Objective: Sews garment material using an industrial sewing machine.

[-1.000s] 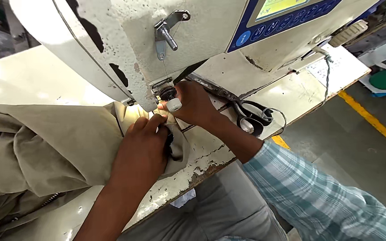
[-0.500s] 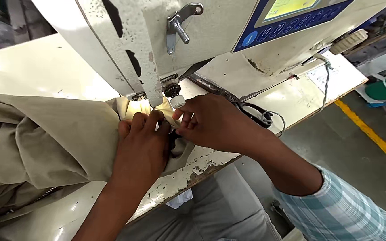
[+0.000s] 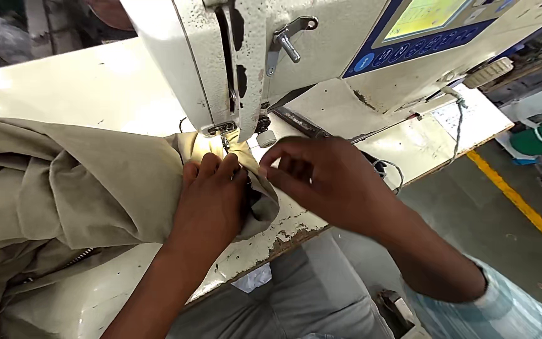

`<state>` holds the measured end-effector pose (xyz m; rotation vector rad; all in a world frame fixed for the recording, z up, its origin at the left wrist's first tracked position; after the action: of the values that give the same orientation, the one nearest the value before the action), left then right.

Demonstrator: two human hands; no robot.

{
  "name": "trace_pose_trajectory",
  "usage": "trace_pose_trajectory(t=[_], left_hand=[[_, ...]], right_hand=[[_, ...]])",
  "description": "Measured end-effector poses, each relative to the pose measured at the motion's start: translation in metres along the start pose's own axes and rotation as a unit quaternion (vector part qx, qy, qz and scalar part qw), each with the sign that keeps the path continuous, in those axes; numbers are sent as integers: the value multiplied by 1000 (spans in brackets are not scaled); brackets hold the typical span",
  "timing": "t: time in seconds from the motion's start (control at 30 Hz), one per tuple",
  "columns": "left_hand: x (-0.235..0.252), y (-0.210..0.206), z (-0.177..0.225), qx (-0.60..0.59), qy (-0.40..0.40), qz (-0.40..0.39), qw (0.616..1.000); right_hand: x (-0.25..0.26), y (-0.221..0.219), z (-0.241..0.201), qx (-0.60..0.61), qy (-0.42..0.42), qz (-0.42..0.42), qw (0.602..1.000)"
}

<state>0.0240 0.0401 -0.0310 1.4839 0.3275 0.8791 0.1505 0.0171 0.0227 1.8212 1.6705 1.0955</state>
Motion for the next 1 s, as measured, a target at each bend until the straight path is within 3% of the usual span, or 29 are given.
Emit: trace_pose_trajectory(t=[0.23, 0.57, 0.8, 1.0], left_hand=[[1, -2, 1, 5, 1, -3, 1000], [1, -1, 0, -7, 9, 7, 1000], [-5, 2, -7, -51, 45, 50, 996], [-5, 7, -5, -35, 41, 31, 998]], right_hand=[[25, -35, 12, -68, -43, -147, 986], [27, -47, -6, -154, 19, -107, 982], [23, -53, 1, -101, 3, -104, 989], [33, -50, 10, -71, -20, -93, 993]])
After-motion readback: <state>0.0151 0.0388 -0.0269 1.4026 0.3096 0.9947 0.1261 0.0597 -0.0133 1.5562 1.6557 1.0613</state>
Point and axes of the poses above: each hand's wrist, its own x-axis towards the middle knuckle, its own y-axis out of the back of the hand, z = x × y, the point moved 9 cm from there along x, towards the middle knuckle, and after that the axes turned 10 degrees about z, right-handed, at the moved point
